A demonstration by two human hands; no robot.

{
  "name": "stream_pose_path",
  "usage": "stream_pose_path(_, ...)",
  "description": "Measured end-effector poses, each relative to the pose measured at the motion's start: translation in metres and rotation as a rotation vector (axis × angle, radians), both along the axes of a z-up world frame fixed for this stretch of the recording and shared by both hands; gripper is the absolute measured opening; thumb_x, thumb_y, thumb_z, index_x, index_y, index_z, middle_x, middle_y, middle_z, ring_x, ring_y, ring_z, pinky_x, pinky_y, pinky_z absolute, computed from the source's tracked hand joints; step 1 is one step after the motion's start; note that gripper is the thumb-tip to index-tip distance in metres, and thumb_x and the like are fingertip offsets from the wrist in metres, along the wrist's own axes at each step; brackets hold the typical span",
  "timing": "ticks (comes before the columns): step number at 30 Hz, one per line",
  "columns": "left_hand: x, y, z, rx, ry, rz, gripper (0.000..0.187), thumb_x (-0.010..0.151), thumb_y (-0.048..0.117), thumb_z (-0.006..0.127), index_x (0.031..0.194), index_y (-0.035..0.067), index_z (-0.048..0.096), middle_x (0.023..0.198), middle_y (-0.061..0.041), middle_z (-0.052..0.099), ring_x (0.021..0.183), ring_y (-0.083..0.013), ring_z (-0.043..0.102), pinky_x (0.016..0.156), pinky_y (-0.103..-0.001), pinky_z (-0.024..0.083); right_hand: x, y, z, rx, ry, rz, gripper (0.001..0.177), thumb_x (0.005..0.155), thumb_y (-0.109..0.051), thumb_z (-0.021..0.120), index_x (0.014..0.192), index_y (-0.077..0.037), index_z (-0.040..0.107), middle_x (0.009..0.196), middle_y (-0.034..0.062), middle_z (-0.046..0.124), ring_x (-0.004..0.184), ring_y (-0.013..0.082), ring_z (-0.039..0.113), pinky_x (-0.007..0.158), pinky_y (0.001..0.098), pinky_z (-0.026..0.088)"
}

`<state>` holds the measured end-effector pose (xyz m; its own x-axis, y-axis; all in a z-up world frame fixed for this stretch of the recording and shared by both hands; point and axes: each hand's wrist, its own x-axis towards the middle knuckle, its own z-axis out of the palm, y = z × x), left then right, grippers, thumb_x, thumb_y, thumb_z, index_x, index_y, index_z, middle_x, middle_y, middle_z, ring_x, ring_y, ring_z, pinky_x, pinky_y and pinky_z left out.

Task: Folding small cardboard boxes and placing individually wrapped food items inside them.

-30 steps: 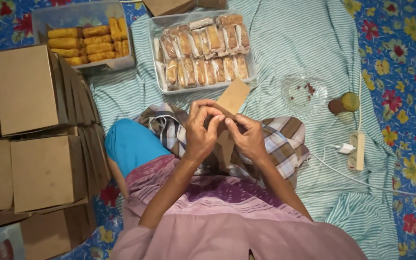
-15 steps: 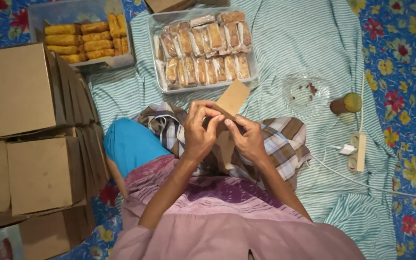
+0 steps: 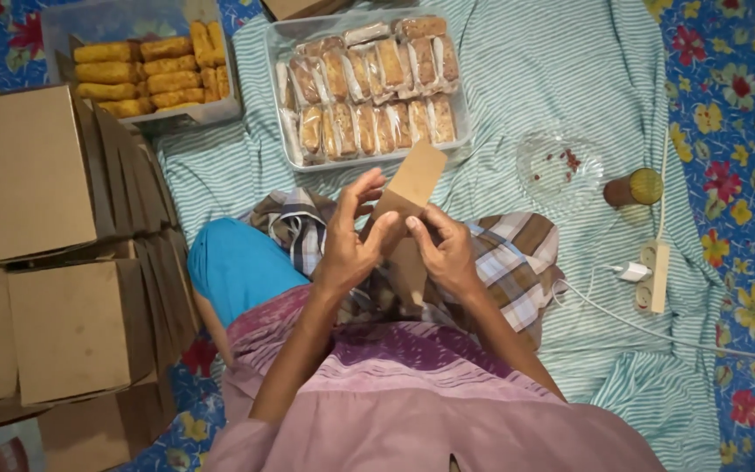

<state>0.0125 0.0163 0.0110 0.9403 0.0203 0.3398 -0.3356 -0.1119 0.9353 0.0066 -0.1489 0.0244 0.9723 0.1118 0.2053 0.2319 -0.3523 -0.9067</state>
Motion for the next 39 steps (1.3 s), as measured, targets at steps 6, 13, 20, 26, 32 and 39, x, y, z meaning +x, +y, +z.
stream_pose_path(6, -0.003, 0.005, 0.006, -0.023, -0.025, -0.024, 0.046, 0.096, 0.013, 0.075, 0.139, 0.006, 0.06, 0.133, -0.014, 0.063, 0.117, -0.0339, 0.067, 0.093, -0.039, 0.057, -0.002, 0.005, 0.002, 0.122, 0.01, 0.046, 0.023, 0.098, -0.005, 0.065, 0.119, -0.003, 0.073, 0.092, 0.0116, 0.078, 0.081, 0.0152, 0.069, 0.076, 0.0387, 0.058)
stream_pose_path(13, -0.006, 0.005, -0.015, -0.14, -0.047, -0.081, 0.036, 0.08, 0.007, 0.088, 0.113, 0.006, 0.073, 0.114, -0.012, 0.07, 0.107, -0.03, 0.071, 0.089, -0.036, 0.059, -0.01, -0.003, -0.036, 0.638, 0.316, -0.015, 0.034, 0.095, -0.022, 0.071, 0.122, -0.004, 0.065, 0.113, 0.0061, 0.069, 0.103, 0.0145, 0.067, 0.093, 0.0375, 0.057)
stream_pose_path(20, -0.016, 0.014, -0.001, -0.039, -0.157, -0.167, 0.012, 0.093, 0.004, 0.071, 0.093, 0.012, 0.08, 0.101, -0.009, 0.076, 0.093, -0.0301, 0.075, 0.085, -0.038, 0.059, 0.007, -0.03, -0.083, 0.79, 0.459, -0.166, 0.042, 0.102, -0.021, 0.061, 0.143, -0.017, 0.048, 0.122, 0.0134, 0.069, 0.102, 0.0272, 0.074, 0.085, 0.0503, 0.062)
stream_pose_path(26, -0.022, 0.013, -0.008, -0.071, 0.196, -0.185, 0.048, 0.095, 0.02, 0.075, 0.137, 0.004, 0.058, 0.131, -0.026, 0.06, 0.118, -0.0502, 0.059, 0.095, -0.057, 0.053, -0.02, -0.013, -0.056, 0.307, 0.136, 0.001, 0.048, 0.099, -0.011, 0.067, 0.143, -0.006, 0.049, 0.135, 0.0192, 0.063, 0.126, 0.0258, 0.057, 0.105, 0.0531, 0.047)
stream_pose_path(32, -0.017, 0.0, -0.04, -0.298, 0.38, -0.22, 0.059, 0.095, 0.019, 0.075, 0.149, 0.011, 0.051, 0.149, -0.024, 0.048, 0.125, -0.0487, 0.056, 0.099, -0.052, 0.054, -0.024, -0.019, -0.066, 0.437, 0.125, 0.131, 0.054, 0.092, -0.004, 0.071, 0.142, -0.007, 0.051, 0.134, 0.0176, 0.064, 0.123, 0.0254, 0.061, 0.102, 0.0501, 0.051)
stream_pose_path(39, -0.016, 0.0, -0.047, -0.367, 0.306, -0.189, 0.049, 0.093, 0.009, 0.078, 0.138, 0.004, 0.061, 0.15, -0.023, 0.044, 0.132, -0.0466, 0.052, 0.103, -0.05, 0.052, -0.012, -0.015, -0.034, 0.885, 0.345, -0.091, 0.059, 0.104, -0.029, 0.05, 0.159, -0.012, 0.036, 0.136, 0.0161, 0.064, 0.101, 0.0239, 0.075, 0.083, 0.0377, 0.063)
